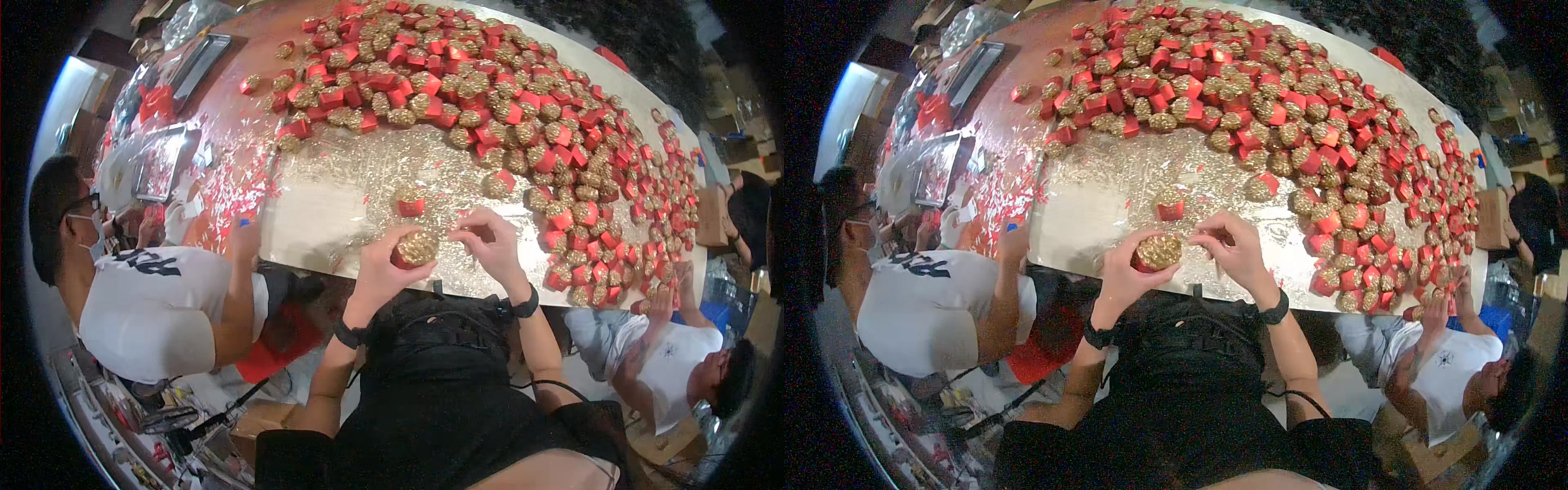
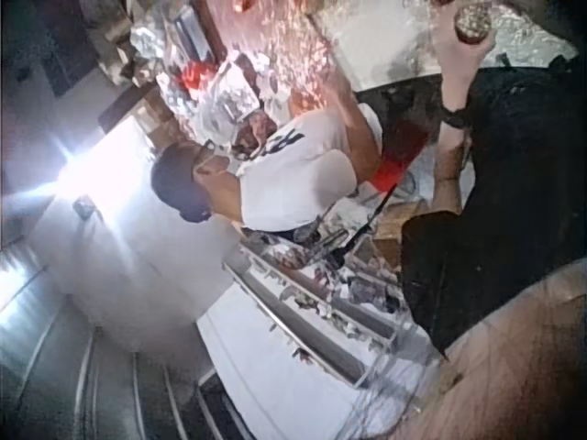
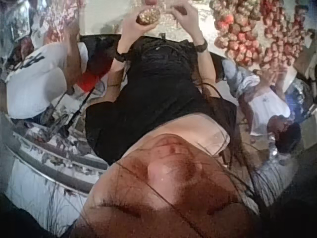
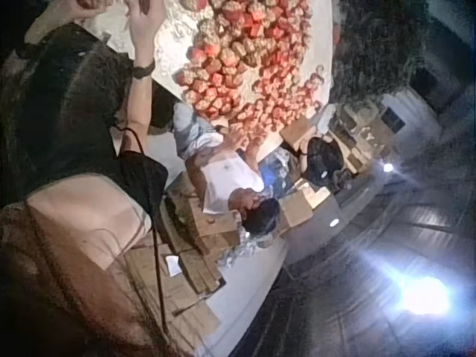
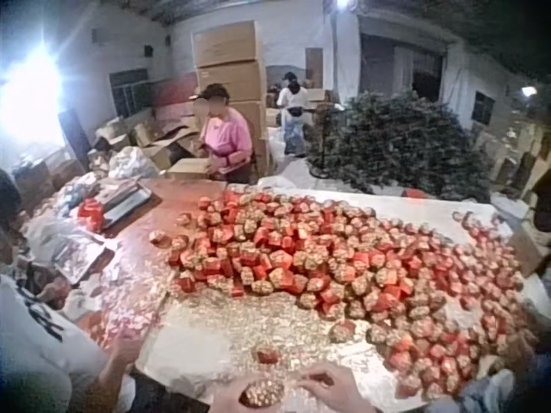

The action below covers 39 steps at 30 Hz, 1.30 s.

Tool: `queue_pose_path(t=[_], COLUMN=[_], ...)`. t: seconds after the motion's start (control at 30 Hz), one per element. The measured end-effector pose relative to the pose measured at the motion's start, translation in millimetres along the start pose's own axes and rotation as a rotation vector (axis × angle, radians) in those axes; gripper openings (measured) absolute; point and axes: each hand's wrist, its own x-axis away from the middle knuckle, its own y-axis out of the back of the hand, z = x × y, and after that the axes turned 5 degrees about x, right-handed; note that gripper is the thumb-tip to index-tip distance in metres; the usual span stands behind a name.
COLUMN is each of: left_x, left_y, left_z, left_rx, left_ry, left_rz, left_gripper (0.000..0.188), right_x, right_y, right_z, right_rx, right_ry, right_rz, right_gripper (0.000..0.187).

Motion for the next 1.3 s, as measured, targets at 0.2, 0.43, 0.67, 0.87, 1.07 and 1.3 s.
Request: queue_pose_path(t=[0.2, 0.43, 0.67, 0.87, 1.07, 1.3], left_x=[-4.4, -2.6, -0.6, -3.2, -4.1, -2.8], left_y=[-26.6, -40.1, -44.9, -51.2, -57.0, -56.9], left_z=[-21.1, -22.4, -26.4, -38.5, -47.0, -43.1], left_rx=[-0.019, -0.1, -0.113, -0.08, -0.105, -0.119], left_ry=[0.004, -0.097, -0.141, -0.196, -0.222, -0.238], left_rz=[0.044, -0.003, 0.031, -0.004, 0.007, 0.181], left_gripper=[0.052, 0.052, 0.051, 0.051, 0.052, 0.051], right_x=[11.4, 24.8, 26.6, 36.2, 45.0, 45.5], right_y=[9.0, 12.3, 33.7, 31.7, 29.0, 54.4], right_z=[9.9, 21.1, 26.0, 27.2, 32.3, 52.0], right_rx=[0.122, 0.329, 0.256, 0.054, 0.06, 0.409], right_ry=[0.143, 0.158, 0.054, 0.074, 0.12, 0.198], right_rz=[-0.082, -0.158, -0.035, -0.163, -0.267, -0.021], right_gripper=[0.017, 0.02, 0.024, 0.022, 0.026, 0.031])
